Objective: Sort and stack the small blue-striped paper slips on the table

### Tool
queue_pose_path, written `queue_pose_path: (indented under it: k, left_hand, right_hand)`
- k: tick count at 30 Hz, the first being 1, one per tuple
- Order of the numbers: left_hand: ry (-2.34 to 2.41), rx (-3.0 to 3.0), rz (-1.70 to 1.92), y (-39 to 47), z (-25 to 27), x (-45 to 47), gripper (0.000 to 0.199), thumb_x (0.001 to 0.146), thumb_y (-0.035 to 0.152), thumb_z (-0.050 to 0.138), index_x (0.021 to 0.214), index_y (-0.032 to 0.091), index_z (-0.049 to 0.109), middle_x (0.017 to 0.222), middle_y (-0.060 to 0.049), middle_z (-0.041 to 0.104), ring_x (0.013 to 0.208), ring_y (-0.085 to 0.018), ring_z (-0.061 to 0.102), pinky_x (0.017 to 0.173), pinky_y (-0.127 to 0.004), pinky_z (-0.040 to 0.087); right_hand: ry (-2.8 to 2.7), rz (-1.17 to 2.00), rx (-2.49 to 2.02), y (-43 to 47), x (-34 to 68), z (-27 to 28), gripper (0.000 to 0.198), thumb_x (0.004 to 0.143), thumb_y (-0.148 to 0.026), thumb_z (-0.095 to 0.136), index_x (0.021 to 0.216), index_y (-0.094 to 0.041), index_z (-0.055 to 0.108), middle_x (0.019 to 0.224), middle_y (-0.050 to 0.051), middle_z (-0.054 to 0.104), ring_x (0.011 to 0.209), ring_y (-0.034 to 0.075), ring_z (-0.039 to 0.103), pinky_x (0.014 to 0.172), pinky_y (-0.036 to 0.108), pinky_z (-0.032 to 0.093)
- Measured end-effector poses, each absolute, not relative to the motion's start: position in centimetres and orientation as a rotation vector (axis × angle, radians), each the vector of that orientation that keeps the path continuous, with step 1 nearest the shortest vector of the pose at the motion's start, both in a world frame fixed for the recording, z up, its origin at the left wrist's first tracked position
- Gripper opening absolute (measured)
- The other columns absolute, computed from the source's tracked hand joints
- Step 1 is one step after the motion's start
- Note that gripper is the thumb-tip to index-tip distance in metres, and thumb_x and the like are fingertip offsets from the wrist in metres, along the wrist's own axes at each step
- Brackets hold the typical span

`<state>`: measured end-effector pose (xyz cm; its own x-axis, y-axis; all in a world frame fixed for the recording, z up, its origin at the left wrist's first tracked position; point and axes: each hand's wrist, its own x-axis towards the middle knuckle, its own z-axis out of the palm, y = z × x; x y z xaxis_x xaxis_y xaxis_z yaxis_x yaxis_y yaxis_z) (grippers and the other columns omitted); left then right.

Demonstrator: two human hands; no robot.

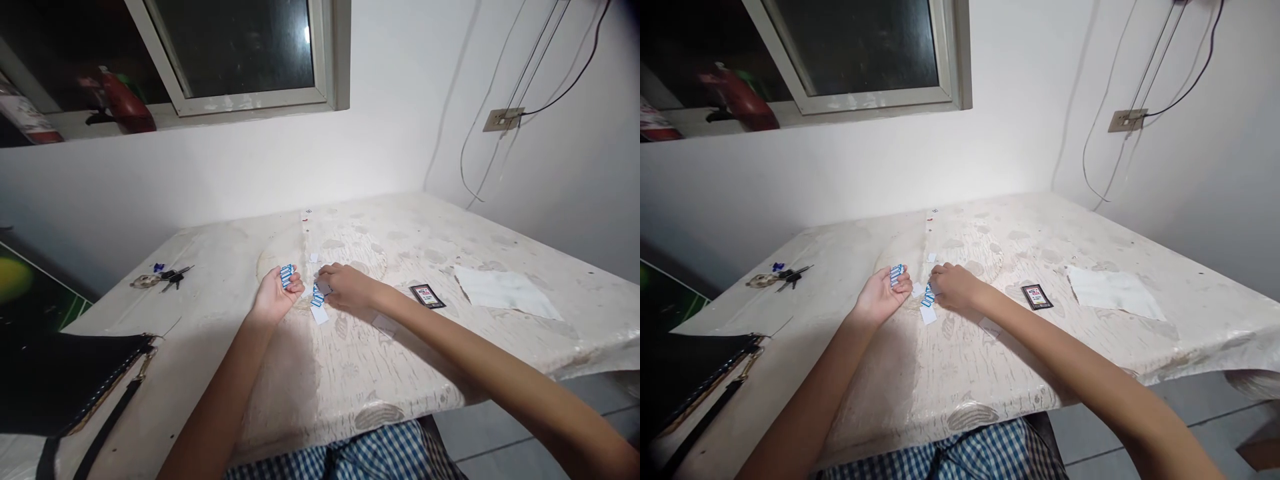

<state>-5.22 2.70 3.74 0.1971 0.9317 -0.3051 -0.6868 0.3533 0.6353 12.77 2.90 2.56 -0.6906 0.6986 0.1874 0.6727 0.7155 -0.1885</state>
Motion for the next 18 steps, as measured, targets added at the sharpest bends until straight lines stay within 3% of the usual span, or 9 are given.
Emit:
queue_pose_path:
  k: [4, 8, 12, 15, 18]
  left_hand:
    - [0.717, 0.389, 1.186, 2.8, 3.8, -5.4, 0.025, 0.088, 0.018, 0.026, 0.074, 0.011, 0.045, 0.054, -0.001, 0.036, 0.043, -0.007, 0.029, 0.038, -0.015, 0.028]
    - [0.714, 0.381, 1.187, 2.7, 4.0, -5.5, 0.023, 0.087, 0.017, 0.027, 0.073, 0.011, 0.045, 0.053, -0.001, 0.036, 0.042, -0.007, 0.028, 0.038, -0.016, 0.029]
    - [0.739, 0.37, 1.196, 2.6, 4.2, -5.4, 0.022, 0.086, 0.016, 0.028, 0.073, 0.012, 0.044, 0.053, 0.0, 0.036, 0.042, -0.007, 0.028, 0.037, -0.016, 0.029]
    - [0.752, 0.382, 1.191, 2.5, 4.1, -5.2, 0.022, 0.087, 0.017, 0.028, 0.073, 0.013, 0.045, 0.053, 0.0, 0.035, 0.041, -0.007, 0.028, 0.037, -0.017, 0.029]
    - [0.733, 0.425, 1.085, 2.3, 3.8, -4.7, 0.024, 0.088, 0.022, 0.029, 0.075, 0.012, 0.046, 0.055, -0.001, 0.037, 0.042, -0.008, 0.031, 0.038, -0.018, 0.031]
  right_hand:
    - [-2.707, 0.209, -0.933, 4.3, 12.0, 1.2, 0.014, 0.08, -0.015, 0.053, 0.089, -0.014, 0.063, 0.093, 0.011, 0.061, 0.092, 0.022, 0.054, 0.079, 0.03, 0.042]
    - [-2.576, 0.242, -0.85, 3.3, 13.3, 0.6, 0.017, 0.086, -0.016, 0.045, 0.089, -0.015, 0.062, 0.092, 0.009, 0.062, 0.09, 0.018, 0.054, 0.078, 0.029, 0.04]
    - [-2.525, 0.249, -0.919, 2.6, 13.6, 0.8, 0.023, 0.088, -0.015, 0.039, 0.075, -0.015, 0.057, 0.076, 0.006, 0.06, 0.072, 0.015, 0.052, 0.067, 0.026, 0.038]
    - [-2.343, 0.143, -0.979, 2.6, 13.4, 1.2, 0.017, 0.086, -0.014, 0.039, 0.079, -0.014, 0.054, 0.079, 0.008, 0.057, 0.075, 0.016, 0.049, 0.067, 0.027, 0.037]
    - [-2.108, 0.246, -0.99, 2.8, 13.2, 1.6, 0.016, 0.086, -0.016, 0.038, 0.083, -0.013, 0.054, 0.082, 0.007, 0.055, 0.078, 0.016, 0.049, 0.07, 0.028, 0.038]
